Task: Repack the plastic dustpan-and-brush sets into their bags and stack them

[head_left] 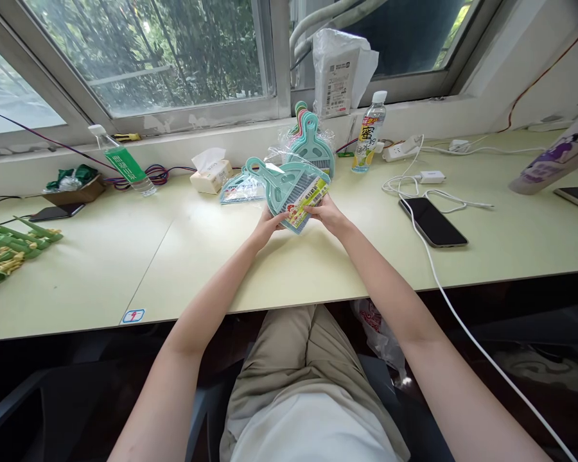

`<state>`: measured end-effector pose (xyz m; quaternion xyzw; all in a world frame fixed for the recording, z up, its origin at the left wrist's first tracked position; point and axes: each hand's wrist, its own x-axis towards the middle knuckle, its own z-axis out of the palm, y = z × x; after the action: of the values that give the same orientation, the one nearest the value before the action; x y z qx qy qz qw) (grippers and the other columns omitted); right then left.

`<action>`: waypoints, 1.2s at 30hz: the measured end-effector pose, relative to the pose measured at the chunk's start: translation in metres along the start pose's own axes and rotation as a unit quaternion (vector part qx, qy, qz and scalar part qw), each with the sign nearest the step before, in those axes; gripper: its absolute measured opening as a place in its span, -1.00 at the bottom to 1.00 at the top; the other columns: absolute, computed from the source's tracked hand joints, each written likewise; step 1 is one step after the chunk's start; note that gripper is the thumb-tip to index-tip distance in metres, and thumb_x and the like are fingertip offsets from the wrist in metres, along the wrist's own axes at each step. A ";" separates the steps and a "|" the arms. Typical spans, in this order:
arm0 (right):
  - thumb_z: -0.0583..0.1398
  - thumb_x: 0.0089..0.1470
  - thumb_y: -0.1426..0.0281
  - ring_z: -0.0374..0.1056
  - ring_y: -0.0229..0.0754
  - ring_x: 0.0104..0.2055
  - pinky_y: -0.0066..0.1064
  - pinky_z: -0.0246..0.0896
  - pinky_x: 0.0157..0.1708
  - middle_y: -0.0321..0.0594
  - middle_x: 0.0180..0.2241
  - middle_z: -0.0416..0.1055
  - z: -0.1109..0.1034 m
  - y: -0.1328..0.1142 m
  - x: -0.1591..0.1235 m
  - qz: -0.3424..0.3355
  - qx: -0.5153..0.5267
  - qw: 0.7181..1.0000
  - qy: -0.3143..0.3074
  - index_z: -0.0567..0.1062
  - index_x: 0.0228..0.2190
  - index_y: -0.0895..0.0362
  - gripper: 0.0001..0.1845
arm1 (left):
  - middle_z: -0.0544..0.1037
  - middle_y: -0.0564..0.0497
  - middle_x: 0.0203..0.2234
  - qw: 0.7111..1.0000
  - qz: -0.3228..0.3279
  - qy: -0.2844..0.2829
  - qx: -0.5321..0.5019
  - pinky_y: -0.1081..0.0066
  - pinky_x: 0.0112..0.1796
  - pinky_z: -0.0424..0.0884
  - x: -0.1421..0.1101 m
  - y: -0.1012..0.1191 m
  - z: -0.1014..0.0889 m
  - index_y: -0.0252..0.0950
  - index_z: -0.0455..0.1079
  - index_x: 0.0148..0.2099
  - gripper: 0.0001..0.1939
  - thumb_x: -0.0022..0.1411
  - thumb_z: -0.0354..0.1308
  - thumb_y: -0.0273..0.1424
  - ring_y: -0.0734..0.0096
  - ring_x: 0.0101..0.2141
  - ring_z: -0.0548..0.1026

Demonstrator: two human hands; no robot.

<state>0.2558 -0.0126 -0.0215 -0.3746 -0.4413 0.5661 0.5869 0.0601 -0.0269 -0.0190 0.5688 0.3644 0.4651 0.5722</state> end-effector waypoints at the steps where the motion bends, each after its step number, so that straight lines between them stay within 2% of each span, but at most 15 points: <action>1: 0.50 -0.42 0.43 0.44 -0.01 -0.02 0.01 0.49 -0.06 -0.31 -0.18 0.51 -0.001 0.000 0.000 -0.001 -0.002 1.000 -0.002 0.30 -0.21 -0.03 -0.27 | 0.54 -0.04 0.01 1.000 0.001 -0.002 0.002 0.09 -0.09 0.53 0.000 0.000 0.000 -0.17 0.25 0.10 -0.34 -0.03 0.36 -0.17 0.11 -0.02 0.54; 9: 0.53 -0.49 0.38 0.37 0.04 0.08 0.06 0.41 0.04 -0.27 -0.07 0.48 0.000 0.003 0.000 -0.002 -0.016 1.000 0.011 0.29 -0.18 -0.05 -0.20 | 0.54 -0.08 0.03 1.000 0.002 -0.012 0.025 0.07 -0.06 0.50 -0.005 0.005 0.003 -0.21 0.24 0.11 -0.30 -0.03 0.37 -0.13 0.07 -0.01 0.54; 11: 0.52 -0.41 0.33 0.38 0.02 0.07 0.05 0.40 0.04 -0.28 -0.07 0.48 0.000 0.005 0.001 -0.004 -0.008 1.000 0.015 0.30 -0.19 -0.05 -0.26 | 0.53 -0.08 0.04 1.000 0.007 -0.015 0.022 0.08 -0.08 0.51 -0.004 0.005 0.003 -0.20 0.24 0.11 -0.31 -0.03 0.37 -0.13 0.07 -0.02 0.54; 16: 0.33 -0.03 0.07 0.44 -0.06 -0.06 0.00 0.46 -0.07 -0.31 -0.11 0.49 0.001 0.007 0.007 0.031 0.022 0.998 0.042 0.31 -0.20 -0.08 -0.57 | 0.52 -0.08 0.05 1.000 0.013 -0.015 0.018 0.09 -0.10 0.52 -0.002 0.002 0.002 -0.20 0.24 0.13 -0.31 -0.02 0.36 -0.14 0.05 0.00 0.53; 20: 0.25 0.09 0.09 0.47 -0.12 -0.18 -0.08 0.49 -0.16 -0.30 -0.15 0.50 0.003 0.007 0.008 0.060 0.044 0.991 0.111 0.33 -0.19 -0.06 -0.68 | 0.50 -0.11 0.09 0.999 0.011 -0.027 0.026 0.12 -0.10 0.53 -0.002 0.002 0.003 -0.19 0.23 0.16 -0.28 -0.01 0.38 -0.14 0.03 0.04 0.51; 24: 0.27 0.07 0.11 0.48 -0.16 -0.24 -0.16 0.48 -0.18 -0.29 -0.17 0.51 0.005 0.006 0.006 0.060 0.054 0.986 0.143 0.36 -0.17 -0.03 -0.66 | 0.50 -0.12 0.10 0.999 -0.001 -0.043 0.034 0.13 -0.09 0.52 -0.004 0.003 0.005 -0.19 0.21 0.19 -0.25 0.00 0.38 -0.15 0.02 0.05 0.50; 28: 0.26 0.06 0.04 0.49 -0.16 -0.29 -0.20 0.49 -0.24 -0.28 -0.19 0.52 0.004 0.005 0.004 0.063 0.060 0.984 0.156 0.39 -0.15 -0.01 -0.60 | 0.47 -0.13 0.13 0.998 -0.007 -0.045 0.037 0.10 -0.05 0.51 -0.006 0.005 0.007 -0.19 0.17 0.23 -0.21 0.00 0.38 -0.18 0.01 0.07 0.48; 32: 0.25 0.04 -0.05 0.49 -0.15 -0.30 -0.30 0.48 -0.32 -0.24 -0.27 0.52 -0.001 0.002 0.004 0.077 0.052 0.979 0.183 0.43 -0.24 0.03 -0.56 | 0.42 -0.12 0.18 0.997 -0.002 -0.064 0.046 0.07 -0.03 0.49 -0.006 0.007 0.007 -0.16 0.10 0.30 -0.14 0.00 0.37 -0.17 -0.04 0.12 0.43; 36: 0.30 -0.04 -0.07 0.48 -0.15 -0.27 -0.35 0.46 -0.32 -0.24 -0.30 0.51 -0.008 -0.002 0.002 0.058 0.027 0.982 0.179 0.43 -0.31 0.03 -0.54 | 0.40 -0.13 0.19 0.994 0.015 -0.082 0.067 0.01 -0.02 0.47 -0.006 0.009 0.005 -0.13 0.04 0.35 -0.09 0.02 0.35 -0.16 -0.10 0.14 0.40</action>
<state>0.2638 -0.0106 -0.0218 -0.4790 -0.2911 0.5344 0.6326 0.0617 -0.0350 -0.0103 0.6474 0.3380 0.3996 0.5541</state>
